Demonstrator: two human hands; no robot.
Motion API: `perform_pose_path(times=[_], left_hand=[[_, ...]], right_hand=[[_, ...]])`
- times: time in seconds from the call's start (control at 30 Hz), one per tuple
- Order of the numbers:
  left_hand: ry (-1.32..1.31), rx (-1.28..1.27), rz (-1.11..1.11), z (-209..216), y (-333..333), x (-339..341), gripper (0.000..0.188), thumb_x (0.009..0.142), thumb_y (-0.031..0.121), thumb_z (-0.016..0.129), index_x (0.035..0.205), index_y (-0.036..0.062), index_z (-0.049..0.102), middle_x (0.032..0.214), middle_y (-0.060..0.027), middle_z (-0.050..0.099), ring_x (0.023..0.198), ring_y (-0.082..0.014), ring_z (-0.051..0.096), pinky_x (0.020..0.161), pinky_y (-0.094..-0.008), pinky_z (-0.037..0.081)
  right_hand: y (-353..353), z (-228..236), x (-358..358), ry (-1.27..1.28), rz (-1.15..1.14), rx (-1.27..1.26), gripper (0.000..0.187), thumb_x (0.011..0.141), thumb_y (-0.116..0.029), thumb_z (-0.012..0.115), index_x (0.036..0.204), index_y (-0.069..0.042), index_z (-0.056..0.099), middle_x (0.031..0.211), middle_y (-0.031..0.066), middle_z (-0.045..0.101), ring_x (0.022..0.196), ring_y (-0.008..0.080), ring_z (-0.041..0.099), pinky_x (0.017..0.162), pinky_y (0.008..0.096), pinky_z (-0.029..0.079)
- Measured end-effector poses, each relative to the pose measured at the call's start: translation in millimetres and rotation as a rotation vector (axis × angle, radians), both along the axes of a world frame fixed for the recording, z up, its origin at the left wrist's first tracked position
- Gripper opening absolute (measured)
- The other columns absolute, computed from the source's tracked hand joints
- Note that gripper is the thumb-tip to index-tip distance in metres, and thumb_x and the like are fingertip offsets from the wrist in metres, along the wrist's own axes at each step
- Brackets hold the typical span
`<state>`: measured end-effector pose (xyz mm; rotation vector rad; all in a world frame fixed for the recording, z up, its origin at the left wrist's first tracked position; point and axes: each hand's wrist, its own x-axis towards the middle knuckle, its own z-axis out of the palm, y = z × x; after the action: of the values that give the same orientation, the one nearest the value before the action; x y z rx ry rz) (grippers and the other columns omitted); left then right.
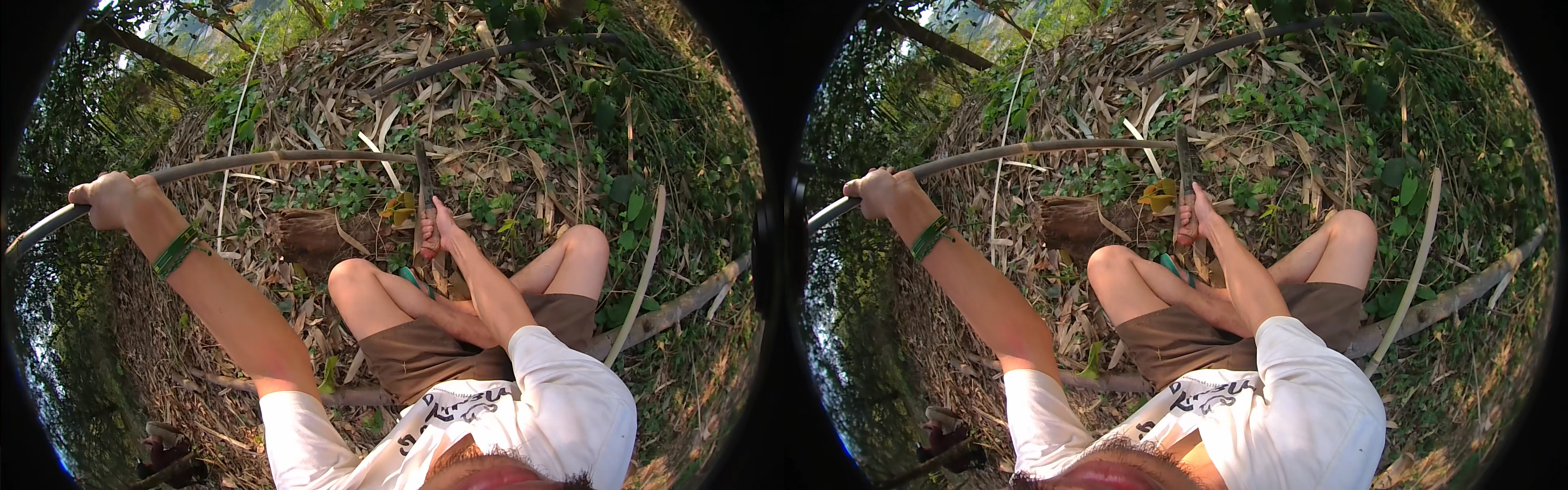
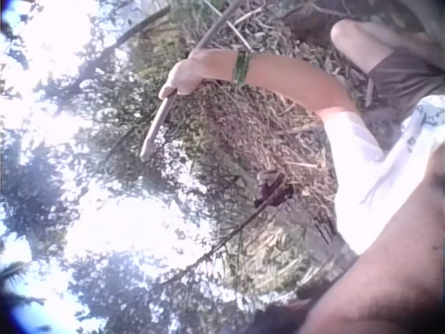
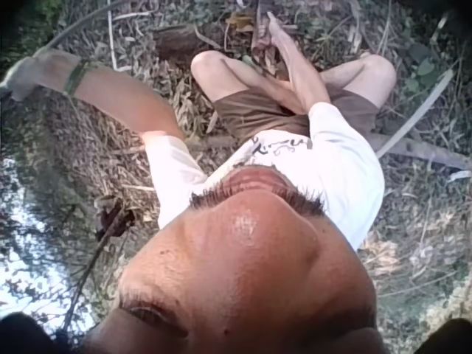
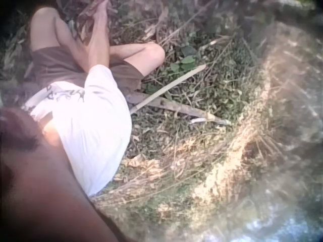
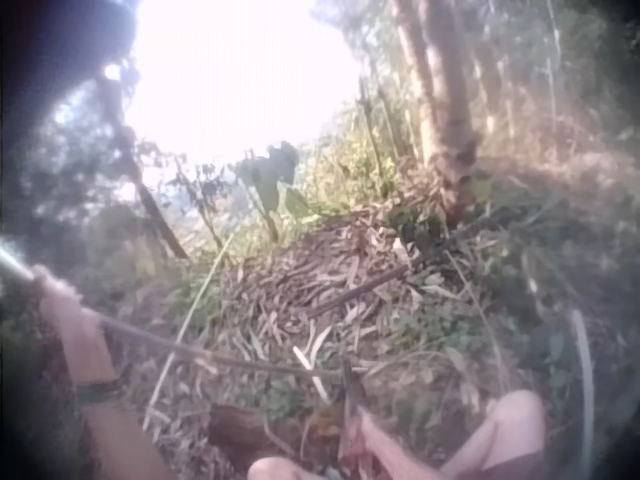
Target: The person shaves a piece of bamboo with a machete while sitting on the ground.
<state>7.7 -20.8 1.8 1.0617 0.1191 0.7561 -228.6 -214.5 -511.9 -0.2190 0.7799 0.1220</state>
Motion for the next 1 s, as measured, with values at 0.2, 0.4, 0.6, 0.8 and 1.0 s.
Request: perform_pose_path(times=[0.2, 0.4, 0.6, 0.8, 1.0], left_hand=[[-0.179, 0.057, -0.176, -2, -4, -12, 0.048, 0.105, 0.051, 0.042, 0.089, 0.0052, 0.042, 0.072, -0.0052, 0.046, 0.057, -0.0142, 0.042, 0.051, -0.0337, 0.039], [-0.363, 0.065, -0.501, -1, 12, -15, 0.050, 0.101, 0.056, 0.042, 0.086, 0.0085, 0.043, 0.071, -0.0017, 0.041, 0.060, -0.0138, 0.038, 0.056, -0.0285, 0.036], [-0.441, 0.004, -0.811, -3, 15, 3, 0.048, 0.096, 0.057, 0.047, 0.085, 0.0106, 0.048, 0.070, 0.0006, 0.039, 0.061, -0.0125, 0.037, 0.058, -0.0260, 0.036], [-0.496, -0.097, -1.224, -4, 16, -2, 0.044, 0.088, 0.054, 0.063, 0.084, 0.0120, 0.051, 0.069, 0.0038, 0.039, 0.064, -0.0096, 0.038, 0.064, -0.0250, 0.038], [-0.520, -0.100, -1.386, 2, 18, 0, 0.043, 0.075, 0.047, 0.079, 0.083, 0.0138, 0.054, 0.069, 0.0054, 0.041, 0.064, -0.0082, 0.040, 0.066, -0.0246, 0.039]], right_hand=[[-14, 12, 18, 0.052, -0.102, 0.023, 0.061, 0.099, -0.068, 0.036, 0.081, -0.010, 0.045, 0.058, -0.0044, 0.040, 0.048, 0.0100, 0.037, 0.045, 0.0277, 0.037], [-26, 14, -11, 0.023, 0.113, -0.141, 0.059, 0.101, -0.065, 0.036, 0.082, -0.010, 0.046, 0.059, -0.0044, 0.041, 0.048, 0.0093, 0.038, 0.043, 0.0247, 0.036], [-30, 14, -4, -0.018, 0.043, -0.093, 0.058, 0.100, -0.066, 0.037, 0.082, -0.012, 0.047, 0.058, -0.0063, 0.040, 0.046, 0.0084, 0.038, 0.042, 0.0245, 0.036], [-37, 9, -1, -0.029, -0.007, 0.061, 0.055, 0.100, -0.064, 0.038, 0.080, -0.013, 0.045, 0.056, -0.0063, 0.038, 0.045, 0.0082, 0.037, 0.040, 0.0248, 0.034], [-39, 8, -1, -0.118, -0.006, 0.192, 0.055, 0.101, -0.063, 0.038, 0.081, -0.012, 0.046, 0.056, -0.0064, 0.038, 0.045, 0.0080, 0.036, 0.040, 0.0234, 0.034]])
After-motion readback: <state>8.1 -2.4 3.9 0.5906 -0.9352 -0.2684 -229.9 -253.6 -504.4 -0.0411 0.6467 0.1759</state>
